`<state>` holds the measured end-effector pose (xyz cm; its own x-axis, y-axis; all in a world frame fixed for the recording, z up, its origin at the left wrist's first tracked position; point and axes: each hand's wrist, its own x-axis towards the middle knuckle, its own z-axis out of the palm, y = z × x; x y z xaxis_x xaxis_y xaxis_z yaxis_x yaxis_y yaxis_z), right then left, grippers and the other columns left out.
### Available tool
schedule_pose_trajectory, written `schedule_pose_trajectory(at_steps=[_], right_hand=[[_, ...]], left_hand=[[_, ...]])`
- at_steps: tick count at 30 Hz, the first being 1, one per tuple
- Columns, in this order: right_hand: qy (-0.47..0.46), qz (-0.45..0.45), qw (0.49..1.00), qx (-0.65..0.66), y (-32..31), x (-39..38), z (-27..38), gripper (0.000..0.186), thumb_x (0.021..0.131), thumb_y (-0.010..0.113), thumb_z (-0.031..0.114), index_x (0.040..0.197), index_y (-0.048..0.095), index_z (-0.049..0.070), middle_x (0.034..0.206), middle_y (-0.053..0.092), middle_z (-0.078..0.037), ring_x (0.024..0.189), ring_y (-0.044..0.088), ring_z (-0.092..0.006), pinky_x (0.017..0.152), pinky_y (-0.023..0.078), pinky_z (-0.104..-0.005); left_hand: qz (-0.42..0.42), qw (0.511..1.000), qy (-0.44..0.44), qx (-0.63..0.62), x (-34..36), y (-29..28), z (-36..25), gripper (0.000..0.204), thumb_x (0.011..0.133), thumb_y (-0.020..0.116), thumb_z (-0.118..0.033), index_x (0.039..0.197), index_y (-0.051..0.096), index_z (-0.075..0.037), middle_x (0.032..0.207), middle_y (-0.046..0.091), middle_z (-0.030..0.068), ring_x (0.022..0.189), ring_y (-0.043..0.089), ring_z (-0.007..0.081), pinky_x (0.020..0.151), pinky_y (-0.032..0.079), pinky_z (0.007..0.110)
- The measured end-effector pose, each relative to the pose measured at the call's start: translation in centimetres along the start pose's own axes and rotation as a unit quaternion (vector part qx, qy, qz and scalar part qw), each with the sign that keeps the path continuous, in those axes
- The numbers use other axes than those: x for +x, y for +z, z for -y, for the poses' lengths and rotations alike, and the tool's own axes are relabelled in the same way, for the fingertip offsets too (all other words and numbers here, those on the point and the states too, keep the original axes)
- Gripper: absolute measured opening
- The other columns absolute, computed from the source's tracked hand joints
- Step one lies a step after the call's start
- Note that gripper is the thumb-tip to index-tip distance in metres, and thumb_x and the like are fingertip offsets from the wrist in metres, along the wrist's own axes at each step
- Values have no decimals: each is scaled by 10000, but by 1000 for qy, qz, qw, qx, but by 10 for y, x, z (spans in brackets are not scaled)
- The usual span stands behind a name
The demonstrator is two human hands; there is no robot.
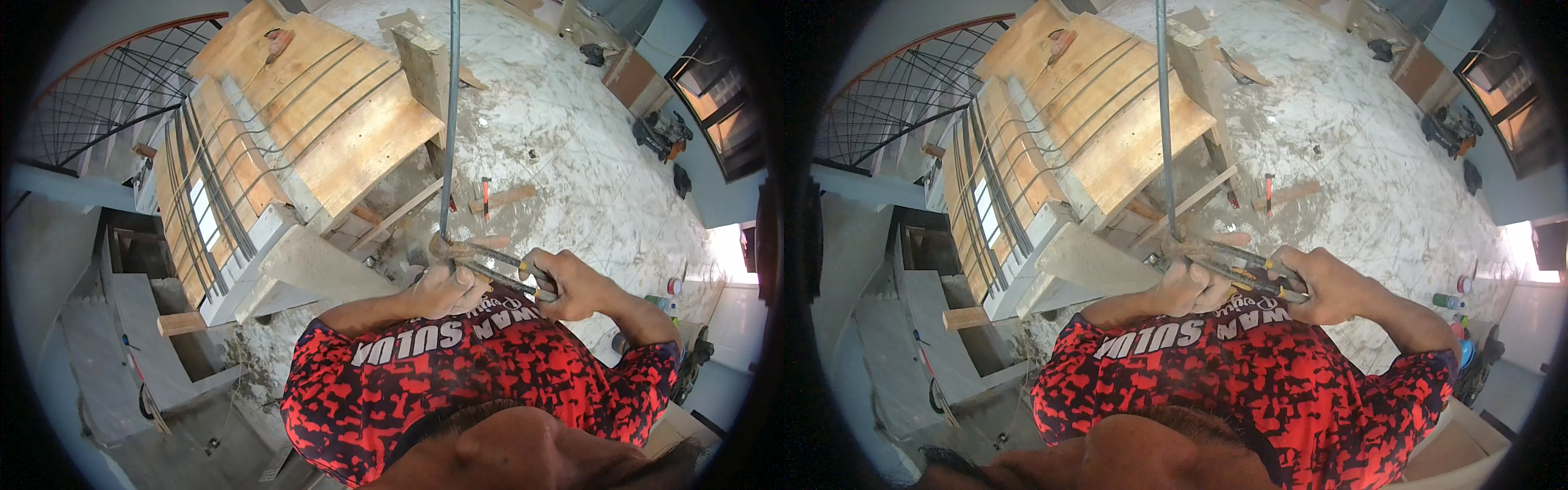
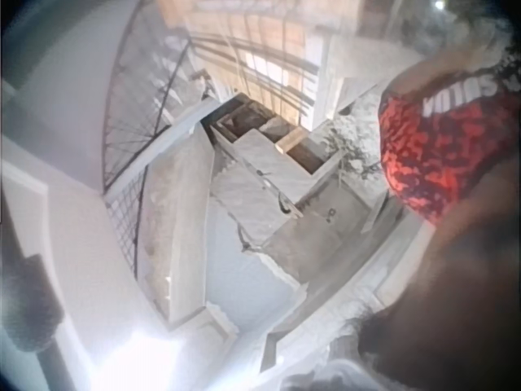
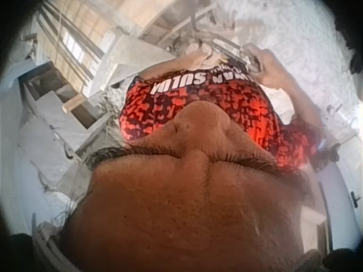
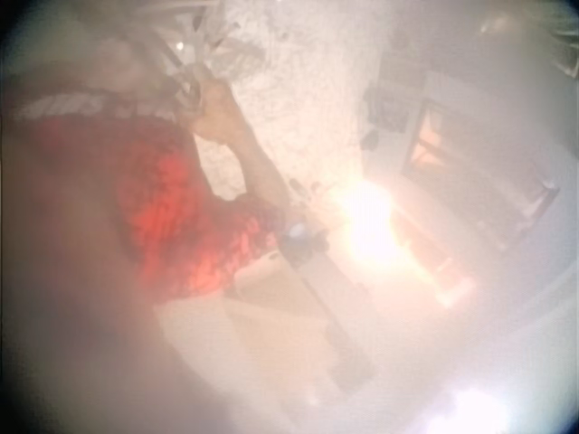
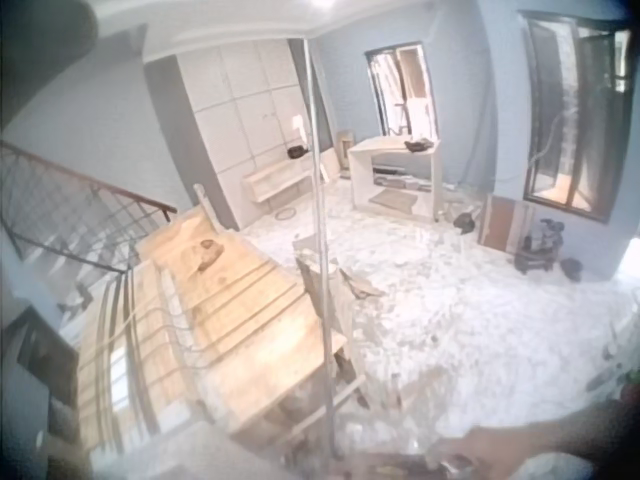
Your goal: The person uses a pincer tool to grip and bend a thin metal rod, creating several angled segments in the rod while working over a wooden board.
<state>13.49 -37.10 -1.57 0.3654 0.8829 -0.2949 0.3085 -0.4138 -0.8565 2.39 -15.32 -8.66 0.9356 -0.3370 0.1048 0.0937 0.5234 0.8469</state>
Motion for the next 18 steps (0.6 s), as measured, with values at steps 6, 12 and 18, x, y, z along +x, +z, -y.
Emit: schedule_pose_trajectory(at_steps=[6, 12, 18], right_hand=[[32, 18, 999, 3, 9, -3, 2, 371, 657, 669, 76, 990, 509, 38, 622, 492, -80, 555, 488, -200, 547, 404, -318], [71, 26, 996, 57, 13, -2, -1, 346, 669, 650, 40, 986, 509, 40, 669, 475, -38, 627, 457, -131, 591, 399, -286], [67, 5, 990, 126, 23, 0, -4, 229, 694, 613, -2, 877, 485, 44, 682, 331, 58, 617, 319, -62, 539, 268, -243]], left_hand=[[-34, 998, 25, -47, -2, 1, 13, 673, 912, 540, -467, 1361, 344, -7, 601, 447, -48, 458, 347, 23, 418, 271, 197], [-90, 994, 13, -56, 4, 3, 8, 509, 875, 643, -391, 1185, 500, -14, 764, 552, -27, 567, 416, 11, 484, 312, 181], [-155, 988, 5, 26, 9, -3, 13, 402, 851, 696, -335, 1055, 572, -10, 796, 566, -11, 730, 505, 57, 632, 407, 213]])
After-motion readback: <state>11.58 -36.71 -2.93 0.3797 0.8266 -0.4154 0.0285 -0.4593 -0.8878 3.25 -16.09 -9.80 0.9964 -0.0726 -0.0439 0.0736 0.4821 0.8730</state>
